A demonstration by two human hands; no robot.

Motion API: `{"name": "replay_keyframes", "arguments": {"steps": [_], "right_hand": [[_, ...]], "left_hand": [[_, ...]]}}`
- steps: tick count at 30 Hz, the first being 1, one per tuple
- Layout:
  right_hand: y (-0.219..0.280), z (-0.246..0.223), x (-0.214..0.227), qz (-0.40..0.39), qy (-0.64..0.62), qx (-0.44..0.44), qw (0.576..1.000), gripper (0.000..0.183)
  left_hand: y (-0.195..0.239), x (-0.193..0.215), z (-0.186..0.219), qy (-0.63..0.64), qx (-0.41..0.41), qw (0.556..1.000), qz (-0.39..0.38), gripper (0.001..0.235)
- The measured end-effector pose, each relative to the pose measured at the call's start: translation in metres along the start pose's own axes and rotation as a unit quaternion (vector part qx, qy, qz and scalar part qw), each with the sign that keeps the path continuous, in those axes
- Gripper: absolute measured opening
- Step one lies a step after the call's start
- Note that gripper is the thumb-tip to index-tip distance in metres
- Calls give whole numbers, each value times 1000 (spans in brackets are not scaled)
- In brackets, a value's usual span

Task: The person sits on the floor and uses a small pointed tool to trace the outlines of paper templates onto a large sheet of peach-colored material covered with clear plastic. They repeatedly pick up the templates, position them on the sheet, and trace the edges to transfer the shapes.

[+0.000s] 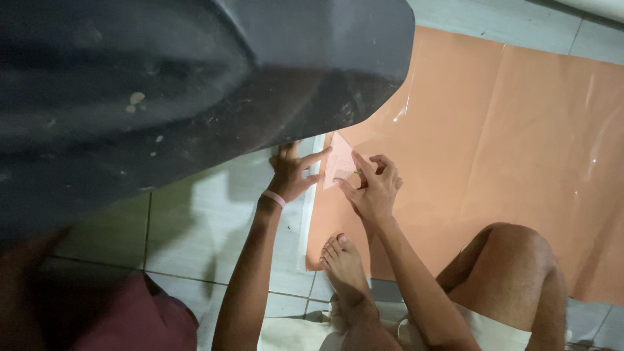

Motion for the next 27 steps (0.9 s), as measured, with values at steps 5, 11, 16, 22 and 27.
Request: {"name": "replay_keyframes", "arguments": {"steps": [5, 11, 16, 22, 27], "right_hand": [[1, 1, -1, 3, -5, -2, 1000, 71], [-1, 1, -1, -16, -4, -9, 1000, 72], [-7, -2, 8, -14, -60, -17, 998, 57], [-68, 11, 37, 51, -390, -40, 919, 31], [-71, -54, 61, -294, -67, 293, 907, 15]], "left_hand": [[0, 1, 2, 9, 6, 1000, -8, 69], [-2, 11, 19, -15, 56, 997, -50, 74], [-6, -25, 58, -65, 8, 997, 28, 47], [-43, -114, 119, -625, 133, 750, -169, 92], [-47, -203, 94, -683, 199, 656, -252, 65]]}}
Point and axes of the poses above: each hand's wrist, its own y-axis away from the middle knuckle, its own x-axis out of the back of the hand, z = x × y, the point moved 3 cm from there along -y, towards the middle knuckle, and after that the axes turned 5 degrees about -z, right-handed, at the moved point
